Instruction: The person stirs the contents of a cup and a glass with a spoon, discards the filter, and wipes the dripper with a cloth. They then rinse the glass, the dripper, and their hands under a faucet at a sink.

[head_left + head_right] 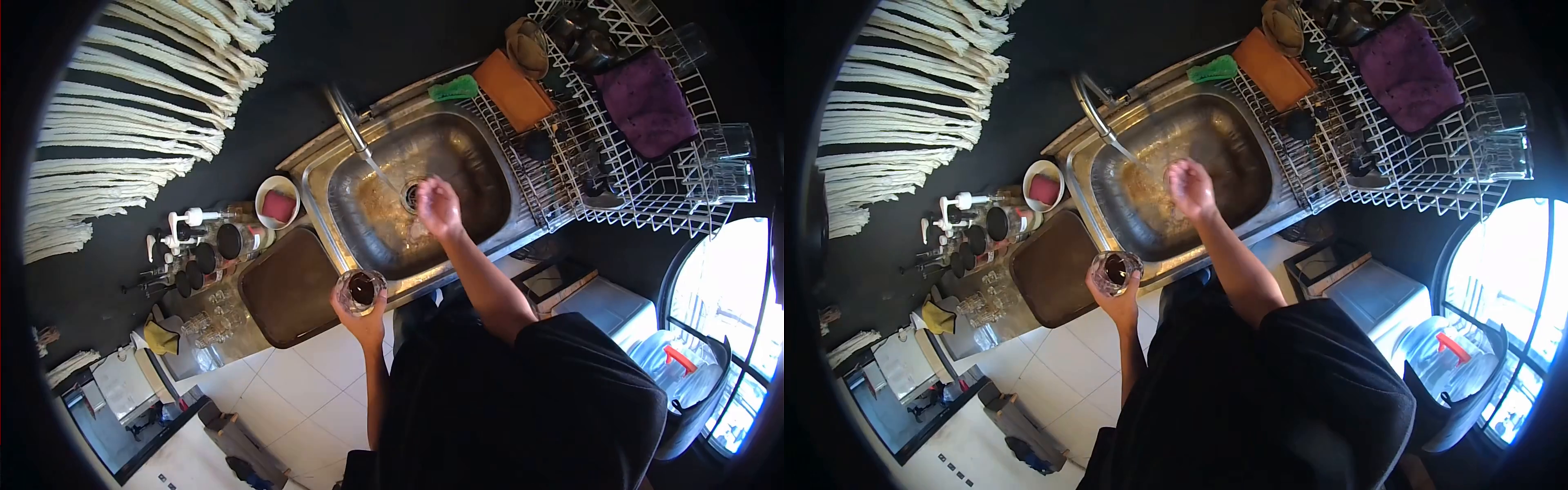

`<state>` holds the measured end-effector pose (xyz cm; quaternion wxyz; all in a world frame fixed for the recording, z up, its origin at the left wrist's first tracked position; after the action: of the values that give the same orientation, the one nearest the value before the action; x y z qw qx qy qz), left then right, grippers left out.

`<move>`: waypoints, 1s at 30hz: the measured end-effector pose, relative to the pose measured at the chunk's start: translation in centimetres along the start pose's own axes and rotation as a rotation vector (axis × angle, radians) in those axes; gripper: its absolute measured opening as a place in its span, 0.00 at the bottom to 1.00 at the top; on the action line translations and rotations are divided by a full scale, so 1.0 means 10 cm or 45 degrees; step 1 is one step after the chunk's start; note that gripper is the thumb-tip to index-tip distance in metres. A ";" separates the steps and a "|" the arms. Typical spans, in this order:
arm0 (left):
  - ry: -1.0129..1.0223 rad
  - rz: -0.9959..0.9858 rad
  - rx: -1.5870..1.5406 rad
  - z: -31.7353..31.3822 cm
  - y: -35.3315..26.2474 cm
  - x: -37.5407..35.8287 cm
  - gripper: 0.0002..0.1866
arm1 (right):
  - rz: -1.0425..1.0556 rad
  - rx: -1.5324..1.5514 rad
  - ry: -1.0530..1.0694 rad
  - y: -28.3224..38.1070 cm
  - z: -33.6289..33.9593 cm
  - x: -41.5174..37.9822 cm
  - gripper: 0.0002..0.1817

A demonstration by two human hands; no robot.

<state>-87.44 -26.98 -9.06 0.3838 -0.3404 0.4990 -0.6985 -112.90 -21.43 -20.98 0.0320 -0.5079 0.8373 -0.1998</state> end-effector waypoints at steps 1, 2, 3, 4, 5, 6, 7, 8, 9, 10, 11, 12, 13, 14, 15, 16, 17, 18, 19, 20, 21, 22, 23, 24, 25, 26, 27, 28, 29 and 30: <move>-0.012 0.005 0.017 0.01 0.00 0.00 0.44 | 0.043 -0.007 -0.095 0.14 0.12 -0.16 0.12; -0.013 -0.001 0.016 0.02 0.00 0.01 0.44 | 0.089 -0.014 -0.190 0.21 0.25 -0.29 0.12; -0.026 0.002 0.009 0.03 -0.01 0.01 0.44 | 0.351 -0.137 -0.603 0.16 0.30 -0.28 0.14; -0.039 0.006 0.000 0.03 0.00 0.00 0.44 | 0.616 -0.261 -1.016 0.11 0.40 -0.26 0.16; -0.037 0.002 0.006 0.06 0.07 -0.01 0.44 | 0.690 -0.260 -1.156 0.12 0.70 -0.24 0.20; -0.036 -0.001 0.006 0.06 0.06 -0.02 0.44 | 0.670 -0.219 -1.341 0.07 0.87 -0.18 0.22; -0.028 -0.006 0.025 0.08 0.05 -0.01 0.44 | 0.595 -0.295 -1.331 -0.05 0.90 -0.09 0.22; -0.019 -0.009 0.047 0.09 0.03 -0.02 0.44 | 0.521 -0.370 -1.322 -0.17 0.91 -0.01 0.23; -0.014 -0.007 0.050 0.11 0.01 -0.03 0.44 | 0.524 -0.365 -1.325 -0.26 0.96 0.06 0.23; -0.032 -0.003 0.071 0.12 0.00 -0.03 0.44 | 0.495 -0.334 -1.237 -0.33 0.98 0.15 0.22; -0.054 -0.001 0.091 0.13 -0.01 -0.04 0.44 | 0.465 -0.306 -1.147 -0.34 0.99 0.22 0.22; -0.053 -0.001 0.090 0.13 -0.01 -0.05 0.44 | 0.466 -0.306 -1.146 -0.32 0.97 0.24 0.22; -0.055 0.003 0.108 0.15 -0.01 -0.05 0.44 | 0.433 -0.319 -1.114 -0.31 0.95 0.27 0.21; -0.057 0.005 0.125 0.17 -0.01 -0.05 0.44 | 0.401 -0.333 -1.079 -0.30 0.93 0.31 0.20; -0.058 0.004 0.126 0.19 -0.01 -0.05 0.44 | 0.358 -0.277 -1.059 -0.25 0.85 0.29 0.16; -0.052 0.005 0.115 0.21 0.01 -0.06 0.44 | 0.355 -0.279 -1.060 -0.16 0.79 0.19 0.16; -0.050 0.004 0.101 0.21 0.03 -0.06 0.44 | 0.259 -0.107 -0.729 -0.05 0.67 0.12 0.13; -0.059 0.002 0.098 0.22 0.05 -0.06 0.44 | 0.160 0.062 -0.398 0.04 0.53 0.06 0.11; -0.055 -0.014 0.086 0.23 0.07 -0.05 0.44 | 0.113 0.114 -0.205 0.05 0.33 0.02 0.10; -0.050 -0.029 0.073 0.23 0.08 -0.06 0.44 | 0.067 0.166 -0.014 0.05 0.14 -0.02 0.10; -0.054 -0.027 0.068 0.23 0.08 -0.06 0.44 | 0.230 0.127 -0.069 0.17 0.34 -0.12 0.10; -0.058 -0.014 0.079 0.22 0.08 -0.06 0.44 | 0.230 0.124 -0.071 0.16 0.42 -0.16 0.10; -0.060 -0.005 0.093 0.22 0.07 -0.05 0.43 | 0.400 0.106 -0.304 0.15 0.54 -0.19 0.10; -0.057 -0.011 0.092 0.22 0.06 -0.04 0.43 | 0.569 0.091 -0.534 0.13 0.68 -0.19 0.10; -0.043 -0.026 0.093 0.22 0.04 -0.04 0.43 | 0.562 0.059 -0.523 0.07 0.83 -0.12 0.10; -0.032 -0.039 0.095 0.21 0.04 -0.04 0.43 | 0.548 -0.037 -0.918 0.05 1.02 -0.06 0.12; -0.014 -0.040 0.070 0.21 0.05 -0.03 0.43 | 0.527 -0.114 -0.975 -0.07 0.96 0.06 0.13; -0.017 -0.037 0.074 0.21 0.01 -0.04 0.43 | 0.503 -0.190 -1.035 -0.17 0.96 0.13 0.14; -0.021 -0.030 0.082 0.20 -0.02 -0.04 0.43 | 0.496 -0.187 -1.038 -0.21 0.92 0.19 0.14; -0.024 -0.026 0.090 0.19 -0.04 -0.03 0.43 | 0.395 -0.291 -1.058 -0.21 0.97 0.26 0.15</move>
<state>-85.76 -27.48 -8.17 0.3932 -0.3384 0.4667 -0.7163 -109.89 -27.44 -28.76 0.3383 -0.4138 0.8364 0.1217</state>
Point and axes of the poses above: each hand's wrist, its own x-axis towards the middle knuckle, its own z-axis out of the back of the hand, y = z × x, the point moved 2 cm from there along x, towards the middle knuckle, and after that the axes turned 7 degrees about -z, right-handed, at the moved point
